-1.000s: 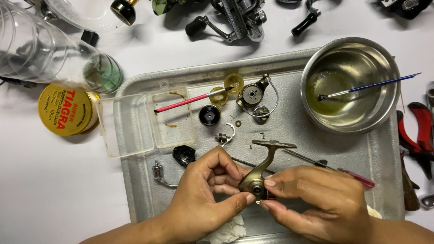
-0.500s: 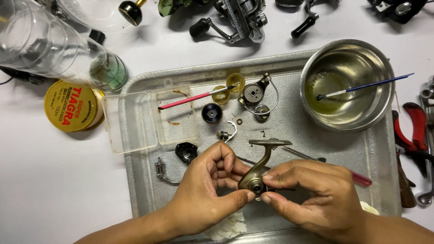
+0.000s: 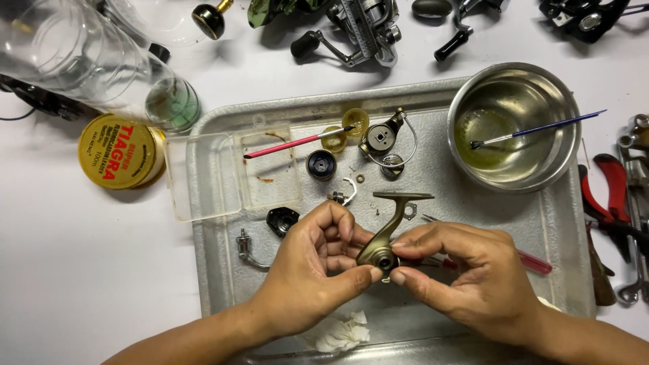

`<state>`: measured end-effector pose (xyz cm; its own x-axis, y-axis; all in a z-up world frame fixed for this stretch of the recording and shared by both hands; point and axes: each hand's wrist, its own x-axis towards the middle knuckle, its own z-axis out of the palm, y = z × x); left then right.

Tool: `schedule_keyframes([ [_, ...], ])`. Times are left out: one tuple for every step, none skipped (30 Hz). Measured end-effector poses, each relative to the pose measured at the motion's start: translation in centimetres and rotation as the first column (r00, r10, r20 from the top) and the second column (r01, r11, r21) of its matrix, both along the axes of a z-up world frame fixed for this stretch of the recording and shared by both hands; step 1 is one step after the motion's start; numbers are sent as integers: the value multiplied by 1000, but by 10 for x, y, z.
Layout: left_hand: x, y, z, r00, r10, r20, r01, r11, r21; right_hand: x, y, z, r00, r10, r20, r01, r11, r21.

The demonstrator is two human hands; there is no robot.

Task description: Disassembling and cleaning the internal components of a spinning fishing reel using a screwdriver and brush.

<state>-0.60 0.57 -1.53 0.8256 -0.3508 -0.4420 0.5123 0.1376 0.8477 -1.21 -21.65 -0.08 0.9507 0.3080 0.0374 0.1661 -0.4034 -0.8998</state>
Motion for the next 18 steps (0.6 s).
schedule_keyframes([
  [1, -1, 1, 1000, -1, 4, 1, 1000, -1, 1, 0, 0, 1000, -1, 4, 1, 1000, -1],
  [1, -1, 3, 1000, -7, 17, 7, 1000, 15, 1, 0, 1, 999, 8, 34, -8, 1000, -3],
  [1, -2, 5, 999, -12, 30, 11, 999, 32, 1, 0, 2, 998, 18, 63, -18, 1000, -4],
  [1, -1, 6, 999, -14, 34, 12, 999, 30, 1, 0, 3, 998, 17, 67, -17, 1000, -6],
  [1, -1, 7, 998, -33, 52, 31, 999, 38, 2, 0, 3, 996, 30, 79, -30, 1000, -7],
  [1, -1, 9, 996, -56, 69, 52, 998, 46, 2, 0, 4, 995, 41, 90, -40, 999, -9],
  [0, -1, 7, 996, -59, 74, 56, 997, 44, 3, 1, 6, 995, 38, 94, -37, 999, -11],
  [-1, -1, 4, 996, -55, 70, 54, 998, 15, 4, 2, 8, 991, 61, 120, -58, 998, -24],
  [-1, -2, 2, 997, -51, 65, 52, 999, -15, 5, 3, 10, 986, 84, 145, -80, 996, -37],
  [-1, -1, 2, 996, -56, 66, 58, 998, -20, 7, 1, 12, 986, 79, 145, -74, 996, -42],
  [-1, -1, 3, 997, -48, 67, 50, 998, -26, 10, 0, 14, 986, 92, 140, -86, 995, -47],
  [0, -1, 3, 997, -41, 69, 44, 998, -34, 12, -3, 16, 986, 103, 135, -96, 994, -54],
  [1, 0, 5, 996, -49, 71, 52, 998, -42, 14, -9, 24, 986, 96, 135, -89, 994, -61],
  [2, 1, 7, 993, -2, 117, 9, 998, -55, 16, -15, 32, 991, 42, 125, -26, 992, -127],
  [3, 2, 9, 986, 44, 162, -33, 997, -70, 18, -21, 40, 993, -13, 118, 36, 981, -192],
  [4, 3, 12, 986, 43, 162, -31, 997, -74, 18, -28, 42, 993, -15, 119, 38, 980, -196],
  [5, 4, 15, 973, 94, 213, -78, 994, -79, 17, -34, 45, 991, -35, 130, 64, 973, -220],
  [6, 5, 18, 954, 145, 262, -127, 988, -83, 17, -40, 47, 989, -55, 140, 88, 967, -241],
])
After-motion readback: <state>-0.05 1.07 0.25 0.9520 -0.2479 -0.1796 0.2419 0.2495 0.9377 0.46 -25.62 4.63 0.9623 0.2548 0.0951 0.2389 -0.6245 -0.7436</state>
